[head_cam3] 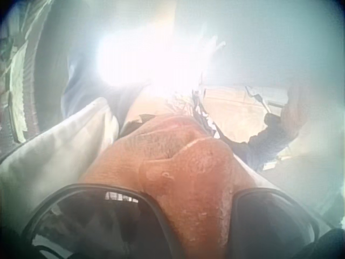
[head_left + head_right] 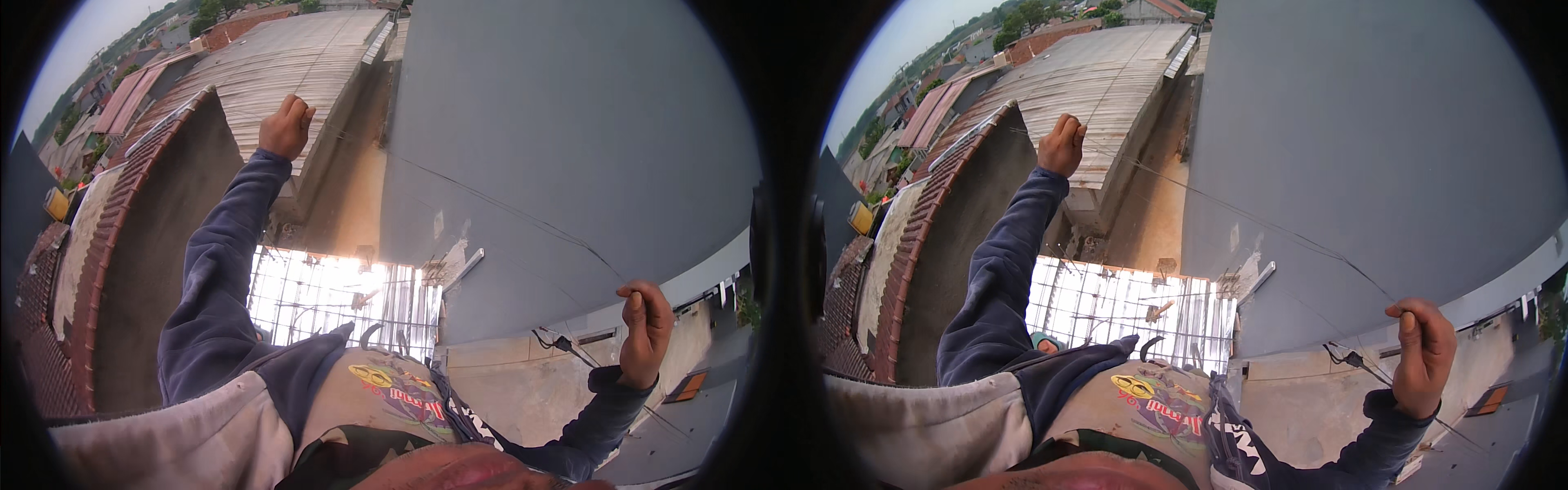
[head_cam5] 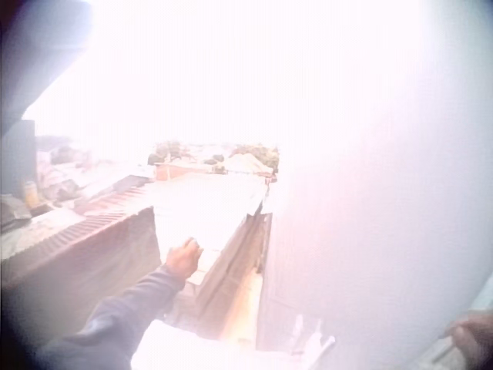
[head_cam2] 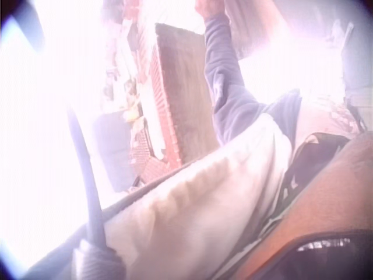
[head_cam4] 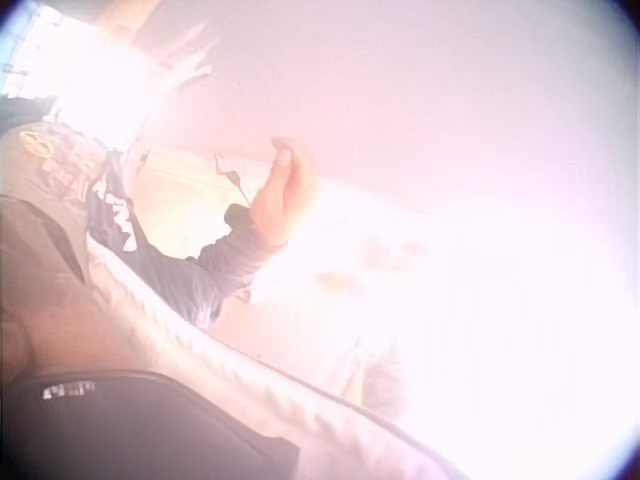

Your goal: The person is assembling a cylindrical rebar cage on a rooftop. They use pliers to twist and secure wire ties around the intersections of the vertical and horizontal steel bars. Another worker is visible nearby.

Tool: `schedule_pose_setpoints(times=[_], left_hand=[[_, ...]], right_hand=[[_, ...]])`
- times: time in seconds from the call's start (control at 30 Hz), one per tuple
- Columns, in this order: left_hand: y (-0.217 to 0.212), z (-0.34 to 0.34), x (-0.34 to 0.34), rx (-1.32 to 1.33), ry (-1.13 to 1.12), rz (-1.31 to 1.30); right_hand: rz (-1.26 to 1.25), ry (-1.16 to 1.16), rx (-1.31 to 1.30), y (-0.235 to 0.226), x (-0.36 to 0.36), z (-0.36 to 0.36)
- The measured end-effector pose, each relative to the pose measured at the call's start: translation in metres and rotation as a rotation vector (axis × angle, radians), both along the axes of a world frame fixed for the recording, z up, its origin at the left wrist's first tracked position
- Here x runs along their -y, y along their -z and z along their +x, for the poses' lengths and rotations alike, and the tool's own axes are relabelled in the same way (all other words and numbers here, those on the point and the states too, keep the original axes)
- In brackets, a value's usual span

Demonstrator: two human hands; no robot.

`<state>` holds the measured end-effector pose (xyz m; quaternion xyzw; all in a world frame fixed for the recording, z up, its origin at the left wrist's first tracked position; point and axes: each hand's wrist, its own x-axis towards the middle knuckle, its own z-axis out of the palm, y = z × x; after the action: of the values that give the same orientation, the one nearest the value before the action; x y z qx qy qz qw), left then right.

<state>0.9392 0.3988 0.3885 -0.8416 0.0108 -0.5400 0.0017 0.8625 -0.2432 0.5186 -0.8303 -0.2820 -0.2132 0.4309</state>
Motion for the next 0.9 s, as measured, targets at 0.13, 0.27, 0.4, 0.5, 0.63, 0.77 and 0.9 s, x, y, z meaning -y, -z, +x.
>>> schedule_pose_setpoints(times=[0.13, 0.27, 0.4, 0.5, 0.63, 0.77, 0.9], left_hand=[[-0.005, 0.001, -0.017, -0.002, -0.138, 0.021], [0.011, -0.01, -0.07, -0.088, -0.256, -0.058], [0.026, -0.014, -0.092, 0.003, -0.254, -0.134], [0.001, -0.001, -0.077, 0.044, -0.274, -0.124], [-0.029, -0.013, -0.109, 0.109, -0.355, -0.167], [-0.043, -0.009, -0.137, 0.154, -0.261, -0.225], [-0.085, 0.0, -0.126, 0.34, -0.248, -0.093]], right_hand=[[-0.954, 0.227, 0.084, 0.057, -0.006, 0.032], [-0.855, -0.713, -0.431, -0.002, -0.041, -0.015], [-0.236, -0.024, -0.196, 0.009, -0.015, -0.011], [-0.861, 0.316, 0.158, 0.047, -0.016, 0.022], [-0.789, -0.818, -0.422, 0.01, -0.05, -0.016], [-0.299, -0.069, 0.143, -0.036, -0.03, -0.037], [-1.055, 0.202, 0.108, 0.001, -0.039, 0.009]])
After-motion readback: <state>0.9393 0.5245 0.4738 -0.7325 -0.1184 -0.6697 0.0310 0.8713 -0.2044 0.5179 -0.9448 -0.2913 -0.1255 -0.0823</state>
